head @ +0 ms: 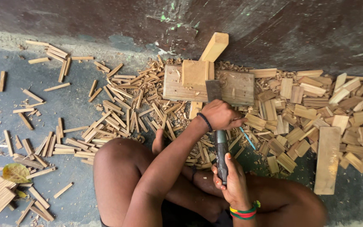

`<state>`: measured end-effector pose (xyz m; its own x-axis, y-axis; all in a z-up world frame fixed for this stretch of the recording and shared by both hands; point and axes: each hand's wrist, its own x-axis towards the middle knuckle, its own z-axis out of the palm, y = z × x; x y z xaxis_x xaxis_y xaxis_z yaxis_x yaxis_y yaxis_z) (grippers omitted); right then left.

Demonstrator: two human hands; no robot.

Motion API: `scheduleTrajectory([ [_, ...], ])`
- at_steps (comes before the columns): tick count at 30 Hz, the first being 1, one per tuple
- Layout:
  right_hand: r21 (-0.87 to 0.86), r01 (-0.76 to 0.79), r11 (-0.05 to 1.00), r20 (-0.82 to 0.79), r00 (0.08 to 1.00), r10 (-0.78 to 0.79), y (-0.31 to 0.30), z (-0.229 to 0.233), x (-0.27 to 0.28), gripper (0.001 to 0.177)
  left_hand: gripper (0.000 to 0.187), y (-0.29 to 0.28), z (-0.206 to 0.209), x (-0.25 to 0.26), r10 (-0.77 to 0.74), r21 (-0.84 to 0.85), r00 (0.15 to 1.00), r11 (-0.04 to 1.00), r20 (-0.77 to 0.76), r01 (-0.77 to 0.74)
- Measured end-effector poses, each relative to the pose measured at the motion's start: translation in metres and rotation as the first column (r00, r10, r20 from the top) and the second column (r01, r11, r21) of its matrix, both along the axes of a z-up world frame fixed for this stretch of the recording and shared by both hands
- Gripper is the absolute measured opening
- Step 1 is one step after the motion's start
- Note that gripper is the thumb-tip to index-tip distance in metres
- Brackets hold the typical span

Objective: The person sits on the floor and carves a small wooden block using a chisel and a mallet. They repeatedly strike the chisel to shape the wood, creating wood shavings that accumulate around the work area.

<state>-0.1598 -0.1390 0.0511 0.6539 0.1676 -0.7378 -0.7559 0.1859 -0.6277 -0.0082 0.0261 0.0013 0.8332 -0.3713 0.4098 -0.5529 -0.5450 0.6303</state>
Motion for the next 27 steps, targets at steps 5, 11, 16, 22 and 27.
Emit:
scheduleTrajectory([
  [5, -0.03, -0.014, 0.999, -0.026, 1.0, 0.013, 0.004, -0.002, 0.006, 0.039, 0.037, 0.001, -0.002, 0.007, -0.017, -0.029, 0.985, 0.999, -0.172, 0.012],
  [11, -0.014, 0.0, 1.0, -0.039, 0.999, 0.0, 0.004, -0.002, 0.001, 0.041, 0.037, 0.003, -0.001, 0.002, -0.003, -0.105, 0.987, 0.994, -0.159, -0.014],
  [16, -0.004, 0.0, 1.0, 0.023, 1.0, 0.0, -0.002, -0.002, -0.004, 0.041, 0.036, -0.003, 0.003, -0.002, 0.002, -0.053, 0.995, 0.999, -0.105, -0.008],
  [22, 0.011, 0.004, 1.0, 0.004, 1.0, -0.004, -0.002, -0.003, -0.001, 0.039, 0.035, -0.001, 0.005, 0.002, 0.017, -0.067, 0.998, 0.998, -0.066, -0.021],
  [27, 0.001, -0.019, 1.0, 0.002, 1.0, 0.019, 0.005, -0.009, 0.002, 0.039, 0.031, 0.004, -0.009, 0.006, -0.008, -0.115, 0.992, 0.993, -0.129, -0.007],
])
